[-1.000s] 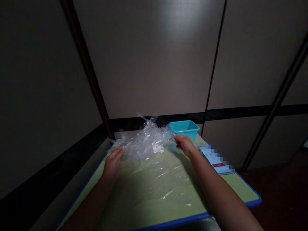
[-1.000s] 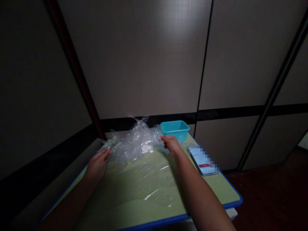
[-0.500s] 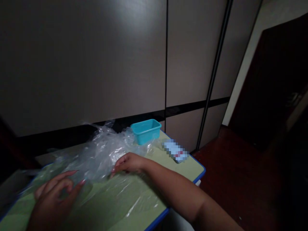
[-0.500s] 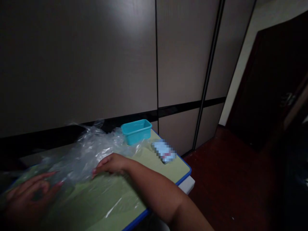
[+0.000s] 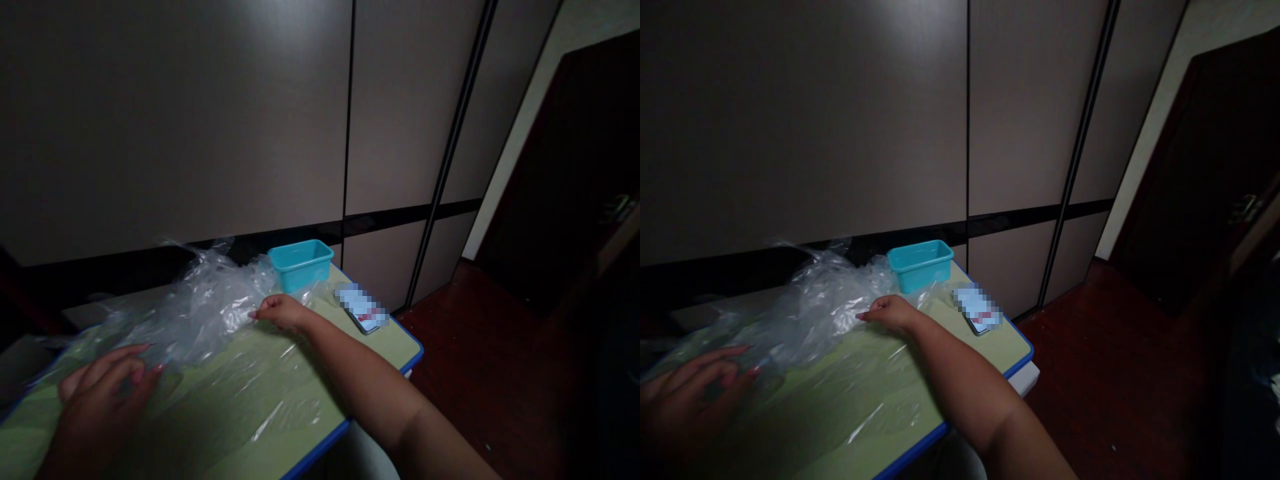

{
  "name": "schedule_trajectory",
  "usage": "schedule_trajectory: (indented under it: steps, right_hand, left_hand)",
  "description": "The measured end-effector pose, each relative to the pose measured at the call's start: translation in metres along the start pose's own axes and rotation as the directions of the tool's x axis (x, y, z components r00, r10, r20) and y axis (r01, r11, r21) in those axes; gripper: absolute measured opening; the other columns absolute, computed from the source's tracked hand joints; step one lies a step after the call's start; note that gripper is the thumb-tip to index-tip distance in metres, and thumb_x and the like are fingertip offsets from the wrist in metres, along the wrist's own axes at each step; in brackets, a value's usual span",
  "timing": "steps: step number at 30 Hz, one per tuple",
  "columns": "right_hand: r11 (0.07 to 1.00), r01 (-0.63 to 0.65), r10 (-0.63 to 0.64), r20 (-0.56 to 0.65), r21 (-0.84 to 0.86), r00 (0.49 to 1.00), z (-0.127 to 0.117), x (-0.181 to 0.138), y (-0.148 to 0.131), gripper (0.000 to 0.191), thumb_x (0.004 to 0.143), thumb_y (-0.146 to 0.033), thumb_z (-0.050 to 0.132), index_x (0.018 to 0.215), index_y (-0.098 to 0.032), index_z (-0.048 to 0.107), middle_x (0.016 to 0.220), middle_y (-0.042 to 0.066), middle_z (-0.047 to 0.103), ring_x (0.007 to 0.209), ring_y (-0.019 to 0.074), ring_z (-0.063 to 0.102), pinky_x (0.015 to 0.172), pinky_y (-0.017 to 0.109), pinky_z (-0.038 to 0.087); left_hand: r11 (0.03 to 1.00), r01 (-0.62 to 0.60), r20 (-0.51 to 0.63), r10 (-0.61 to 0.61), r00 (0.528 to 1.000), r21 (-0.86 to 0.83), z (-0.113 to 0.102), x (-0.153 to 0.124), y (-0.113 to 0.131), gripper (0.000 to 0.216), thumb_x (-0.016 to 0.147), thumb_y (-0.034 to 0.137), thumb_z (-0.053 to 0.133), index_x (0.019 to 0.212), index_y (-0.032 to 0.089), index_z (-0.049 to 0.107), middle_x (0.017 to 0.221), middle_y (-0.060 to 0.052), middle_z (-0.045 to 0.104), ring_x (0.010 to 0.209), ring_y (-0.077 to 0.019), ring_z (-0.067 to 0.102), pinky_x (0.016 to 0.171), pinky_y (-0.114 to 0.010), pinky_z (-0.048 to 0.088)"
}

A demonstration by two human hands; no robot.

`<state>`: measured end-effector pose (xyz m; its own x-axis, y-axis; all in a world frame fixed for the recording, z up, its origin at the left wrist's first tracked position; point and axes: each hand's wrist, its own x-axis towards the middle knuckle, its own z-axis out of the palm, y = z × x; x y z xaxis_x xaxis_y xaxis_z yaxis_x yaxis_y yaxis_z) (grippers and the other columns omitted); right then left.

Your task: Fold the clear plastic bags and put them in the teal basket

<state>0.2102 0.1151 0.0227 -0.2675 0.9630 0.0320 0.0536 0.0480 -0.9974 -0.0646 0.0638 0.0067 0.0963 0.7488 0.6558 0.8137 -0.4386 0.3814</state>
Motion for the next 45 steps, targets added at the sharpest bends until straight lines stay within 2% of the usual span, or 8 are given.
schedule_trajectory:
  steps: [3, 6, 12, 19, 24, 33, 39, 45]
  right_hand:
    - [0.998, 0.035, -0.033, -0.033, 0.047, 0.999, -0.003, 0.000, -0.002, 0.029, 0.065, -0.038, 0.066, 0.061, -0.019, 0.043, 0.042, -0.010, 0.036, 0.036, 0.0050, 0.031, 0.036, 0.017, 0.023]
    - [0.986, 0.090, -0.084, -0.046, 0.140, 0.995, -0.008, 0.000, -0.004, 0.024, 0.070, -0.035, 0.059, 0.064, -0.020, 0.041, 0.042, -0.010, 0.035, 0.036, 0.0059, 0.032, 0.036, 0.017, 0.024]
    - [0.994, 0.042, -0.033, -0.085, 0.105, 0.996, -0.011, 0.000, 0.000, 0.018, 0.067, -0.023, 0.056, 0.061, -0.020, 0.039, 0.037, -0.011, 0.032, 0.032, 0.0060, 0.027, 0.034, 0.017, 0.020]
    - [0.953, 0.133, -0.106, -0.110, 0.273, 0.988, -0.023, -0.006, -0.017, 0.025, 0.066, -0.033, 0.056, 0.067, -0.022, 0.033, 0.043, -0.013, 0.029, 0.035, 0.0047, 0.025, 0.038, 0.017, 0.019]
    - [0.977, 0.040, -0.025, -0.072, 0.211, 0.997, -0.017, -0.007, -0.007, 0.026, 0.060, -0.030, 0.060, 0.064, -0.022, 0.036, 0.038, -0.012, 0.031, 0.033, 0.0051, 0.024, 0.036, 0.018, 0.014]
    - [0.974, 0.013, -0.019, 0.023, 0.227, 1.000, -0.022, -0.008, -0.002, 0.030, 0.062, -0.034, 0.063, 0.066, -0.022, 0.036, 0.041, -0.012, 0.029, 0.035, 0.0046, 0.023, 0.037, 0.018, 0.015]
    - [0.978, 0.019, -0.021, 0.003, 0.208, 1.000, -0.033, -0.003, 0.004, 0.032, 0.062, -0.036, 0.062, 0.065, -0.021, 0.034, 0.043, -0.012, 0.028, 0.035, 0.0041, 0.022, 0.037, 0.017, 0.015]
    - [0.987, -0.008, 0.001, 0.041, 0.158, 0.999, -0.028, -0.004, 0.005, 0.030, 0.061, -0.035, 0.062, 0.064, -0.021, 0.035, 0.041, -0.012, 0.031, 0.035, 0.0047, 0.025, 0.036, 0.018, 0.017]
  left_hand:
    - [0.998, -0.035, -0.107, 0.041, 0.993, 0.054, -0.009, -0.001, 0.014, 0.019, 0.073, 0.038, 0.047, 0.061, 0.026, 0.039, 0.102, 0.011, 0.054, 0.102, -0.0273, 0.050, 0.094, -0.048, 0.027]
    - [0.993, -0.036, -0.155, 0.054, 0.987, 0.113, -0.013, 0.000, 0.019, 0.023, 0.075, 0.041, 0.044, 0.060, 0.025, 0.036, 0.098, 0.004, 0.055, 0.103, -0.0276, 0.049, 0.093, -0.048, 0.028]
    - [0.985, -0.110, -0.115, 0.126, 0.985, 0.135, -0.009, 0.001, 0.014, 0.020, 0.073, 0.035, 0.042, 0.057, 0.024, 0.037, 0.085, -0.001, 0.059, 0.092, -0.0248, 0.055, 0.087, -0.045, 0.034]
    - [0.987, -0.097, -0.187, 0.121, 0.975, 0.130, -0.012, 0.000, 0.012, 0.018, 0.074, 0.026, 0.044, 0.058, 0.022, 0.035, 0.085, 0.000, 0.058, 0.095, -0.0228, 0.052, 0.088, -0.043, 0.033]
    - [0.991, -0.042, -0.197, 0.067, 0.978, 0.129, -0.011, -0.002, 0.012, 0.018, 0.073, 0.026, 0.047, 0.058, 0.022, 0.038, 0.089, -0.005, 0.059, 0.095, -0.0236, 0.053, 0.085, -0.040, 0.034]
    - [0.996, 0.020, -0.225, 0.000, 0.974, 0.086, -0.013, -0.005, 0.019, 0.017, 0.071, 0.020, 0.050, 0.058, 0.022, 0.039, 0.095, -0.006, 0.060, 0.095, -0.0230, 0.050, 0.084, -0.039, 0.035]
    - [0.998, 0.017, -0.203, -0.004, 0.979, 0.060, -0.012, -0.003, 0.020, 0.017, 0.068, 0.026, 0.054, 0.056, 0.022, 0.044, 0.094, -0.006, 0.061, 0.092, -0.0243, 0.050, 0.084, -0.039, 0.035]
    - [0.998, 0.049, -0.189, -0.040, 0.981, 0.044, -0.013, -0.003, 0.023, 0.019, 0.067, 0.029, 0.057, 0.054, 0.021, 0.045, 0.093, -0.005, 0.062, 0.092, -0.0237, 0.049, 0.085, -0.037, 0.036]
